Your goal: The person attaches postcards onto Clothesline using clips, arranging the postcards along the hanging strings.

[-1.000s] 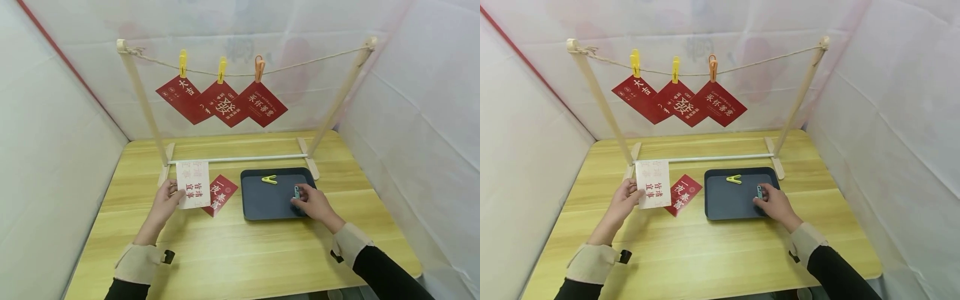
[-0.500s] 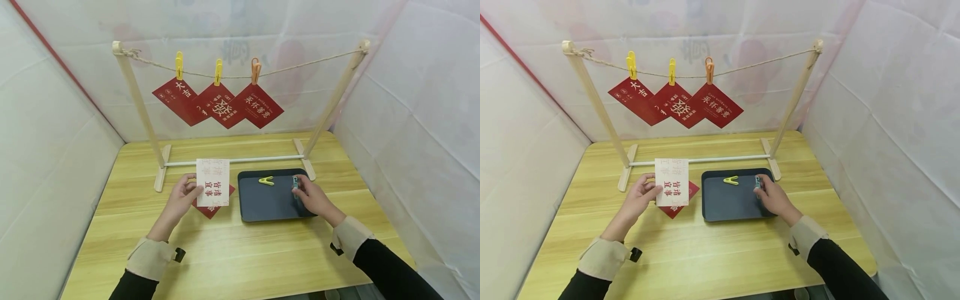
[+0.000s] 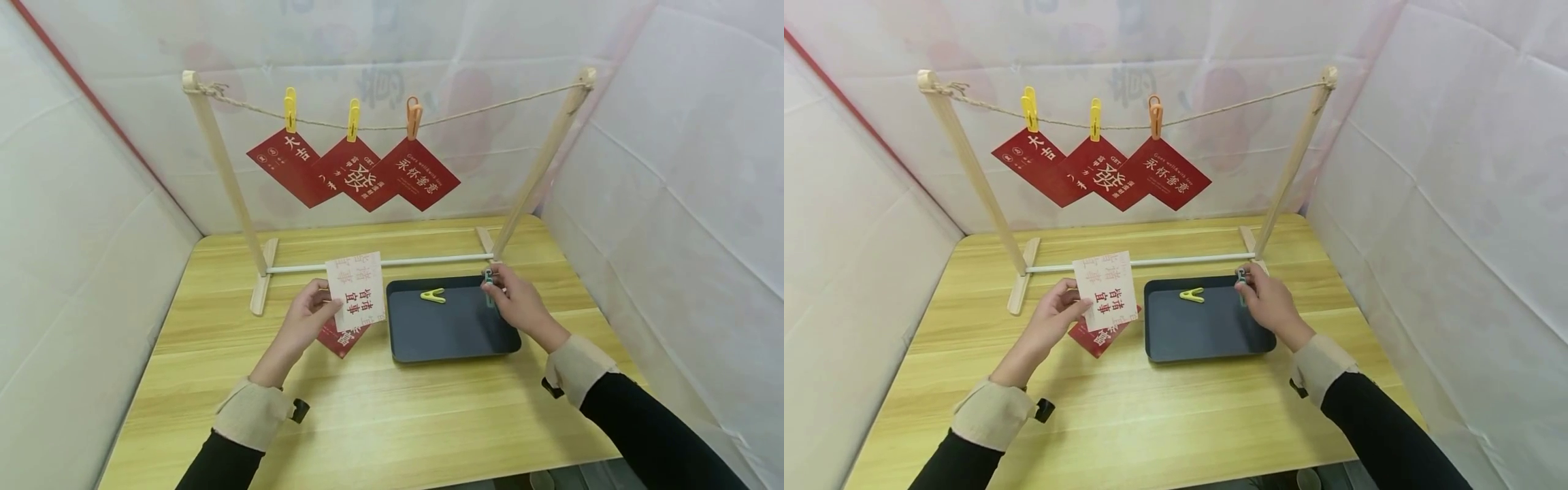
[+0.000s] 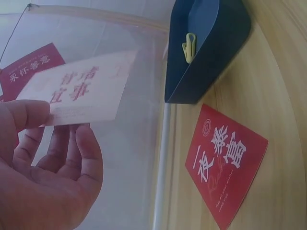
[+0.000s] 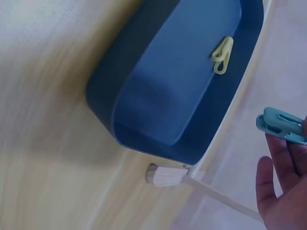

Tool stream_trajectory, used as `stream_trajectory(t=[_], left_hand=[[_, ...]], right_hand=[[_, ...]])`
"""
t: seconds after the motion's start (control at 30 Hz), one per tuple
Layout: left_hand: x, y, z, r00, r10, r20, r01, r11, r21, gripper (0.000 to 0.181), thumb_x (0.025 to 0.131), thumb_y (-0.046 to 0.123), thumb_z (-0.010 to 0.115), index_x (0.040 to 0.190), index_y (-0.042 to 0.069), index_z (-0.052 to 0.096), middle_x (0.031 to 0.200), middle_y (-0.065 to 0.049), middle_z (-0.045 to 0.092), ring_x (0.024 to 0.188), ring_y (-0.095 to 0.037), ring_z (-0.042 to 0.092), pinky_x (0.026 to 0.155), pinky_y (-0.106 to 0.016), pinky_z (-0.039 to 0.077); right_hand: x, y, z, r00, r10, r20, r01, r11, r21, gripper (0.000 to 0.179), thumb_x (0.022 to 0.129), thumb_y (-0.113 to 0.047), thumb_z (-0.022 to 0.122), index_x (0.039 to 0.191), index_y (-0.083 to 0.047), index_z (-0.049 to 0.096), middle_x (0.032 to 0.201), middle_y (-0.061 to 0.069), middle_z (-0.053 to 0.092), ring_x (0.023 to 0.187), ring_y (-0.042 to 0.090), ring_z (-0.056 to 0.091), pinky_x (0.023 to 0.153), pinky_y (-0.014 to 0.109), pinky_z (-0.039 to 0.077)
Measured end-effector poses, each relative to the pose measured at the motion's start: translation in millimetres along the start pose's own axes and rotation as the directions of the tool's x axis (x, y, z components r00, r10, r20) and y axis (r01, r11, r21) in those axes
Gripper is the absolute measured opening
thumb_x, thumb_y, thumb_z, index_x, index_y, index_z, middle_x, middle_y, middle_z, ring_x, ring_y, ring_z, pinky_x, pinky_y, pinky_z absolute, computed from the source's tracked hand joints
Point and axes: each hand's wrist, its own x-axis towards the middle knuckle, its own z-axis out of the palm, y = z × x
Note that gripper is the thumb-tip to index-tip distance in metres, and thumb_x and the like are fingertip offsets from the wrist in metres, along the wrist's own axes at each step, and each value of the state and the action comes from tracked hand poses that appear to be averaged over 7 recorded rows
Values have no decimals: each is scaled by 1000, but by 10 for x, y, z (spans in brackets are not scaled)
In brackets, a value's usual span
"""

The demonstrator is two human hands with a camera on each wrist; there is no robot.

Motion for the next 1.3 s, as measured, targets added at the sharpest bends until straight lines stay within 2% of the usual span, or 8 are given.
stream_trajectory(t=[0.17,0.27,0.37,0.47,0.7,0.9,1.1,1.3], left_hand=[[8,2,51,1000,-10,0,10,1000,-7,27,96,2,60,122,0,55,116,-23,66,96,-26,69,84,-36,60],[15,5,80,1000,-20,1,20,1000,-19,27,95,-1,60,121,-2,55,115,-24,66,95,-26,70,82,-34,60],[34,19,106,1000,-28,-2,28,1000,-13,28,94,-1,60,122,-3,55,115,-24,67,95,-27,71,79,-30,60],[60,45,132,1000,-29,-1,29,1000,-10,29,94,0,61,122,-3,54,115,-24,67,95,-29,71,79,-29,59],[104,121,186,1000,-16,22,16,1000,-10,31,94,0,61,125,-2,54,115,-23,67,94,-28,71,80,-29,59],[147,167,255,999,4,40,-3,1000,-30,33,94,-1,61,127,-2,52,114,-25,66,92,-25,71,76,-28,59],[180,180,315,996,11,92,-6,999,-53,40,95,-3,60,133,4,47,115,-26,67,98,-28,72,78,-34,60],[236,241,401,995,31,100,-28,999,-24,28,97,0,57,124,2,49,113,-23,69,99,-28,70,78,-30,59]], right_hand=[[21,-61,-53,989,-16,-148,5,997,-77,25,98,-21,64,119,-8,61,106,18,74,81,35,73,62,48,55],[32,-78,-83,978,0,-208,-20,995,-95,23,96,-21,67,116,-8,64,103,17,75,75,33,74,52,40,51],[52,-89,-141,974,31,-223,-52,995,-90,23,96,-20,67,114,-7,64,102,16,75,72,32,74,45,32,43],[78,-111,-216,977,75,-199,-93,992,-81,26,97,-24,66,118,-7,63,104,16,75,77,32,74,47,31,42],[116,-153,-330,983,177,-38,-178,983,-31,49,99,-31,63,140,-6,52,113,20,72,85,30,73,67,41,58],[198,-196,-406,988,147,-43,-148,989,-10,53,99,-32,63,142,-4,50,111,20,73,86,31,73,68,42,57],[313,-271,-536,988,150,-22,-151,988,-18,55,101,-37,58,146,-7,46,119,19,70,100,35,69,80,51,54],[426,-366,-722,987,158,-22,-157,986,48,59,102,-38,55,148,-4,42,127,24,65,110,38,65,88,55,52]])
